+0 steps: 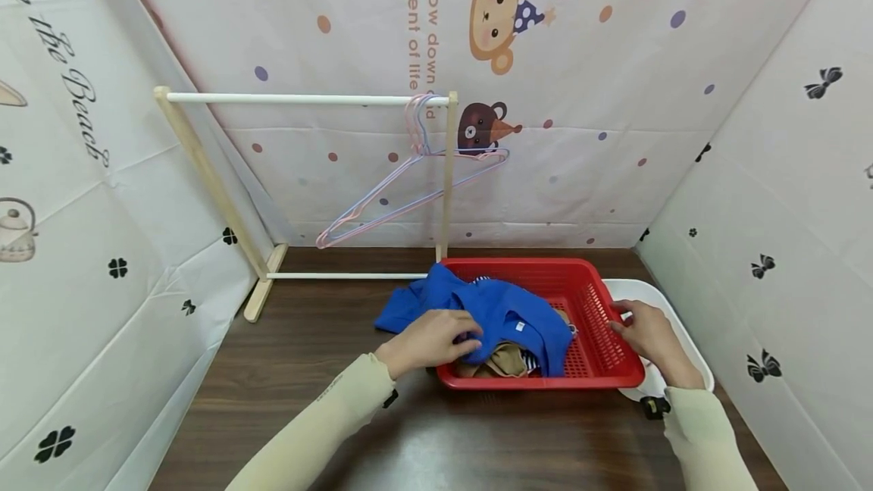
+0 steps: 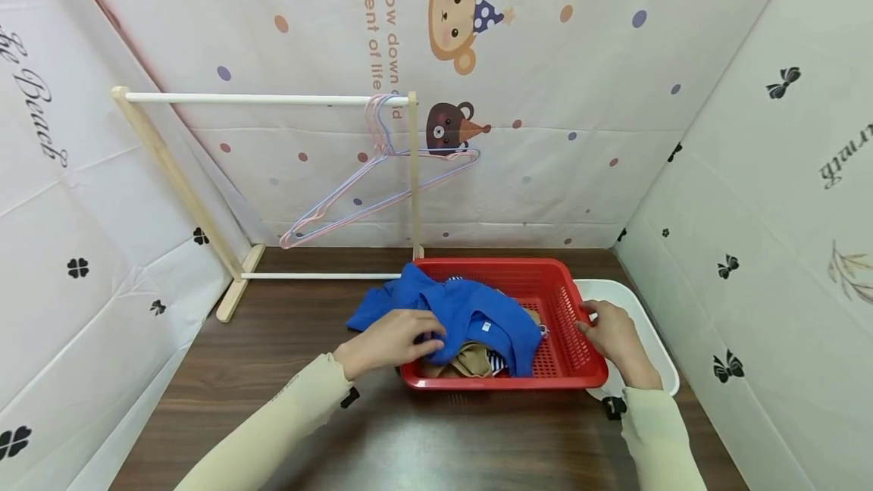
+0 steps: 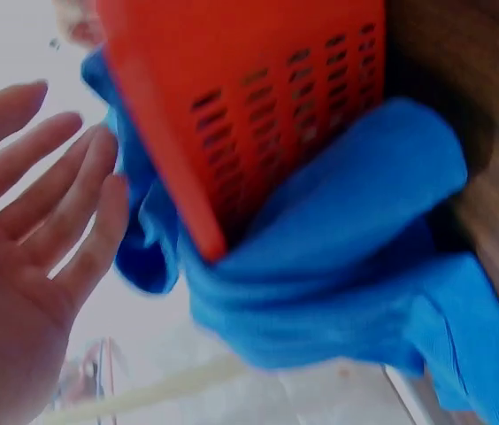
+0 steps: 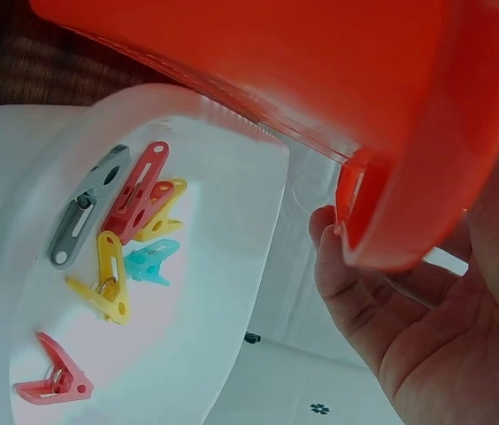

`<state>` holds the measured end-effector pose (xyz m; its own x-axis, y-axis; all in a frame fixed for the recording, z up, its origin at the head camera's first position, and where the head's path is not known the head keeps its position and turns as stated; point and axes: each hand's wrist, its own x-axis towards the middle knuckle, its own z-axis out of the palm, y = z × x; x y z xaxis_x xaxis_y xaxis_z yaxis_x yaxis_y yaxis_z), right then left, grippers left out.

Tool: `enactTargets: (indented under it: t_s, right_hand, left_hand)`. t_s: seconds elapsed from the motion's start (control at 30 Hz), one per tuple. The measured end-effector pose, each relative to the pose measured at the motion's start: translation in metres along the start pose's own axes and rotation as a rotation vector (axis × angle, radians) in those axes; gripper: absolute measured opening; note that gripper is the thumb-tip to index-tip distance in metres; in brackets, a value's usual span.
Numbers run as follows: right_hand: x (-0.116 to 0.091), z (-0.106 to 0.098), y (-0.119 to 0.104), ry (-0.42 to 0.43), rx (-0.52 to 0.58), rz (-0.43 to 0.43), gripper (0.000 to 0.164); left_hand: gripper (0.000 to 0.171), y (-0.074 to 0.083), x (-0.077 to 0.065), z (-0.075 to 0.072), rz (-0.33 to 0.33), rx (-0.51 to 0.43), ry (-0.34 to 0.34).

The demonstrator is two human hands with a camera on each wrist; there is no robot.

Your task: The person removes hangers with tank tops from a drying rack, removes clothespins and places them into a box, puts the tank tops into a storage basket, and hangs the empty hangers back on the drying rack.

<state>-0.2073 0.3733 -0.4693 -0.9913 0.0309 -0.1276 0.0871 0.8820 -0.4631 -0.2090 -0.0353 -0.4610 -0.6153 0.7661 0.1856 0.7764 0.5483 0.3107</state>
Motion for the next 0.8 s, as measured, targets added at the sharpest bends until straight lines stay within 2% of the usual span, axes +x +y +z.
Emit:
enactTargets:
  t_s: [0.17,0.27,0.37,0.5,0.57,0.67,0.8]
  right_hand:
    - [0.0,0.0,0.0,-0.006,-0.003,-0.007,0.057]
    - [0.001,-0.001,0.0,-0.007,-0.001,-0.011,0.056]
    - [0.0,-0.001,0.0,-0.004,0.002,-0.012,0.056]
    - [0.0,-0.001,0.0,0.002,-0.001,-0.005,0.056]
    - [0.0,-0.002,0.0,0.008,-0.006,-0.004,0.056]
    - [0.0,-0.002,0.0,0.004,-0.003,-0.003,0.056]
    - [0.0,-0.001,0.0,-0.005,0.006,-0.006,0.055]
  left_hand:
    - [0.022,-0.023,-0.013,-0.015,-0.103,-0.008,0.214]
    - [0.023,-0.041,-0.023,-0.018,-0.184,-0.016,0.265]
    - [0.031,-0.058,-0.033,-0.016,-0.27,-0.05,0.21]
    - [0.056,-0.075,-0.039,-0.002,-0.379,-0.082,0.036]
    - [0.065,-0.08,-0.037,0.007,-0.426,-0.108,-0.021]
    - [0.064,-0.083,-0.032,0.018,-0.444,-0.166,-0.015]
    - [0.041,-0.086,-0.029,0.025,-0.404,-0.178,0.102]
